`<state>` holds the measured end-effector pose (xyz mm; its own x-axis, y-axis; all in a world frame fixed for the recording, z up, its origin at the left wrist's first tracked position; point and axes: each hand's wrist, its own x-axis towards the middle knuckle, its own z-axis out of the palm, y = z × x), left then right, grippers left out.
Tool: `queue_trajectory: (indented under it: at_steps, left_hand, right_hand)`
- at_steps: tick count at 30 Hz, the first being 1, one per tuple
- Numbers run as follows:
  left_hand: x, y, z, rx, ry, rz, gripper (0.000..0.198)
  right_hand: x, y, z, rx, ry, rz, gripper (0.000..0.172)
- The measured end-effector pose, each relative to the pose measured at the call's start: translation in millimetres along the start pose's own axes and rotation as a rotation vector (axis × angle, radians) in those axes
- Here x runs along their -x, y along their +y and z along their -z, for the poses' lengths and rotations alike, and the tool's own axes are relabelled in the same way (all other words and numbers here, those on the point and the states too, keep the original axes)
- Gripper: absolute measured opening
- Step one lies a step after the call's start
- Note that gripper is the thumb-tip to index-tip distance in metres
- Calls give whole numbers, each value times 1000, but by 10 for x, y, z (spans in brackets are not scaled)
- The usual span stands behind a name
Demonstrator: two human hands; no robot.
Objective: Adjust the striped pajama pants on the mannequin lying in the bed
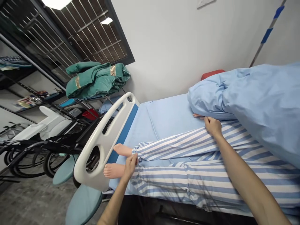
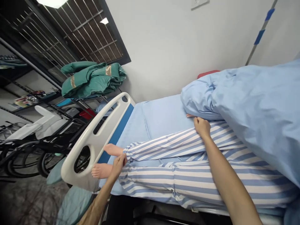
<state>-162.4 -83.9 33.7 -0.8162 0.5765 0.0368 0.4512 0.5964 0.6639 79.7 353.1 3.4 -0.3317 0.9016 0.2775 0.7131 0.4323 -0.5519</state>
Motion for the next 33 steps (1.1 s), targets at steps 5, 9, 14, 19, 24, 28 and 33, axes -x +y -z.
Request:
queue_trajectory:
  at_steps: [5,9,14,19,24,28,33]
  left_hand:
    - [214,-359,-287,-174,122,68,38]
    - [172,-424,-419,-360,118,31,36]
    - [194,-491,-425,-429,169,-14,39]
    - [204,-488,-434,-411,173,-35,39]
    - [214,-493,-422,-345,138,-27,38]
    - [201,-533,-388,-207,107,9,36]
    - [-69,-469,-240,212,126,17,44]
  right_hand:
    - [20,-27,47,101,6,7,42]
    - [65,-130,92,220,-55,7,41]
    - [348,-763,-87,123,-96,82,36]
    - [994,-2193,-639,-226,-213,308,39]
    - [1743,-3346,-1321,-528,-370,499,42]
    - [2110,-3461,-1747,-427,-454,407,37]
    - [2117,-3265,-1986,-540,-462,293,40]
